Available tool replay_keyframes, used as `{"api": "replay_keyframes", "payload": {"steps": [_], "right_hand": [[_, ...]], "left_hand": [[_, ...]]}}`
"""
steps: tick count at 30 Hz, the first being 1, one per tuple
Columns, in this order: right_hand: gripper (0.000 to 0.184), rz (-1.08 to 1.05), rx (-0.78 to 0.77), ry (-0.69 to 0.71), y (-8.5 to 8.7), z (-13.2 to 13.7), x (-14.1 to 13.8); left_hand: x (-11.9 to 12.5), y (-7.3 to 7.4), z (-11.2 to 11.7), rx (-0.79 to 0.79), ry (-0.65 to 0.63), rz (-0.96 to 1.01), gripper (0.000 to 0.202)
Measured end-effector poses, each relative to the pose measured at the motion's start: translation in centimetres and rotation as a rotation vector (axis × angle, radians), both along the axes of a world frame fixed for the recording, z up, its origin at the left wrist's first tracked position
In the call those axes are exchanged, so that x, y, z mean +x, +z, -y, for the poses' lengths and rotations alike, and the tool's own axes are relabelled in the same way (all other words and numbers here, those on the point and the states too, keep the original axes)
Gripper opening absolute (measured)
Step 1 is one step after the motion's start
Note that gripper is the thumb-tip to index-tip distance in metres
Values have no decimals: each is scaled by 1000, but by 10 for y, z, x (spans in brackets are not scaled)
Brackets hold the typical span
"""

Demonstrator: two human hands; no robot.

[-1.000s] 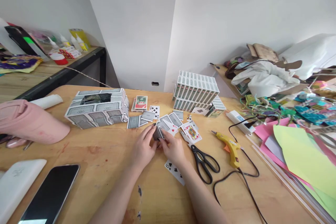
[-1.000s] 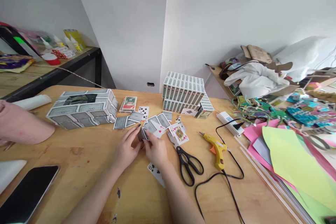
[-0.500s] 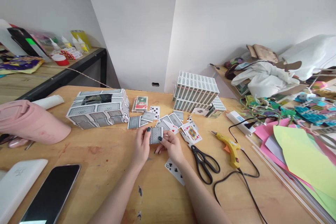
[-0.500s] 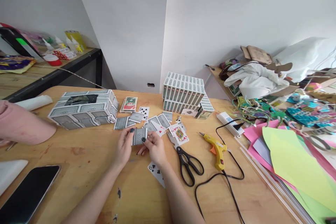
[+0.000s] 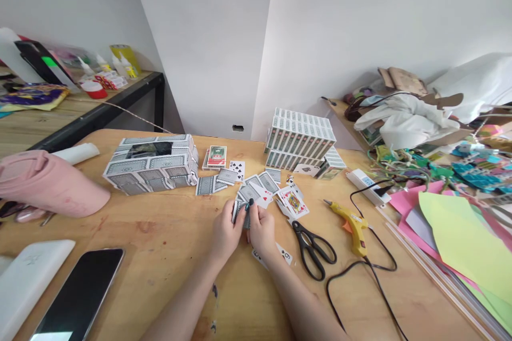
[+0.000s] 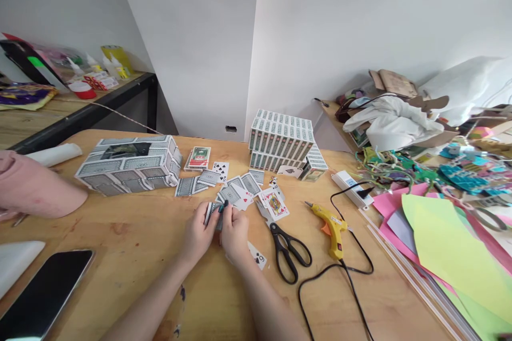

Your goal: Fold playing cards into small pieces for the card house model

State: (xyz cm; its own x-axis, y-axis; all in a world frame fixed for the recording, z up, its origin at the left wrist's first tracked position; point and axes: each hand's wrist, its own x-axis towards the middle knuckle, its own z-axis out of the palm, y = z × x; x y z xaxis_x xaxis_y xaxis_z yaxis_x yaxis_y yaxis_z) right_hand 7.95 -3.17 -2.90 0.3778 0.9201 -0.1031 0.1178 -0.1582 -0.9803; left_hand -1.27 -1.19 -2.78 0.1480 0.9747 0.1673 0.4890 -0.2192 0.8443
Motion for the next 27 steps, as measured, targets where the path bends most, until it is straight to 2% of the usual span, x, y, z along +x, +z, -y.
{"api": "replay_keyframes", "payload": {"steps": [2, 4, 9, 11, 13, 18, 23, 27], "right_hand": [[45, 24, 20, -3, 1, 0, 1], [47, 137, 49, -9, 0, -1, 3], [51, 641, 171, -9, -6, 0, 9], [52, 761, 206, -17, -9, 1, 9], [52, 784, 206, -38, -10, 1, 8], [49, 543, 157, -42, -1, 2, 3], [50, 176, 108, -25, 7, 2, -3], [52, -177, 7, 23, 8, 1, -8]], "left_hand": [[0, 1, 0, 14, 3, 40, 19], [0, 1, 0, 9, -2, 105, 19], [0, 2, -3, -108, -49, 332, 21], [0, 2, -4, -126, -25, 326, 24], [1, 2, -4, -95, 26, 254, 27], [2, 4, 1, 34, 83, 100, 29], [5, 4, 6, 78, 160, 111, 27], [8, 4, 4, 71, 232, 124, 30]]}}
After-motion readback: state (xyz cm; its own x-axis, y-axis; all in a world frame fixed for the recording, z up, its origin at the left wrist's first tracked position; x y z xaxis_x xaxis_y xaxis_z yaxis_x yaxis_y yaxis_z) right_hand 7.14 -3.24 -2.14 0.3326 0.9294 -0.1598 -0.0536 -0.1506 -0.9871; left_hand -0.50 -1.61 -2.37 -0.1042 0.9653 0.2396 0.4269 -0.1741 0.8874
